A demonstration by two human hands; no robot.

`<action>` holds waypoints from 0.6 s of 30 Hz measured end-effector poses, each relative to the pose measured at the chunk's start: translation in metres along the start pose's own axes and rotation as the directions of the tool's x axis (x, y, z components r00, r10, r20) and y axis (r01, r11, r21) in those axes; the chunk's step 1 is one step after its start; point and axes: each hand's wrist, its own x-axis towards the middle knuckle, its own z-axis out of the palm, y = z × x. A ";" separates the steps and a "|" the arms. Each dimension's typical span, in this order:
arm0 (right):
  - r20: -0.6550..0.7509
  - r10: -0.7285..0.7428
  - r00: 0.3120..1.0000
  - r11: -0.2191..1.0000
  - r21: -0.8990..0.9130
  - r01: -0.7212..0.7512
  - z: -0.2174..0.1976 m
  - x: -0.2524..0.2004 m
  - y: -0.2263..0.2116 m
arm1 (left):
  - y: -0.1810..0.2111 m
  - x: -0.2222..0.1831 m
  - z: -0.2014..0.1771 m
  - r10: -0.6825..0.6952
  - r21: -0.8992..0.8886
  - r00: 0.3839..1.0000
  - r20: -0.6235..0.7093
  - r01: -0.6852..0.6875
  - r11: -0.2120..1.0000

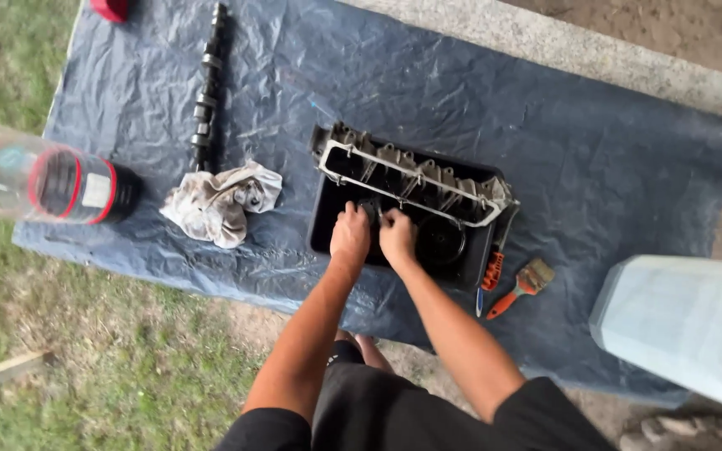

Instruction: Cleaning and inspecting small engine components in a tray of solvent

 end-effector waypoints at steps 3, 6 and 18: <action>0.063 -0.031 0.998 0.997 -0.072 0.036 -0.023 -0.015 -0.006 | 0.000 0.001 0.002 0.010 0.007 1.000 0.005 -0.010 1.000; -0.015 0.002 1.000 1.000 0.027 -0.002 -0.005 0.004 -0.004 | -0.002 0.000 0.000 0.003 -0.037 1.000 0.005 -0.002 0.999; 0.087 -0.064 0.994 0.994 -0.088 0.072 -0.074 -0.029 0.005 | 0.002 -0.015 -0.064 -0.127 -0.168 0.989 0.078 0.139 0.976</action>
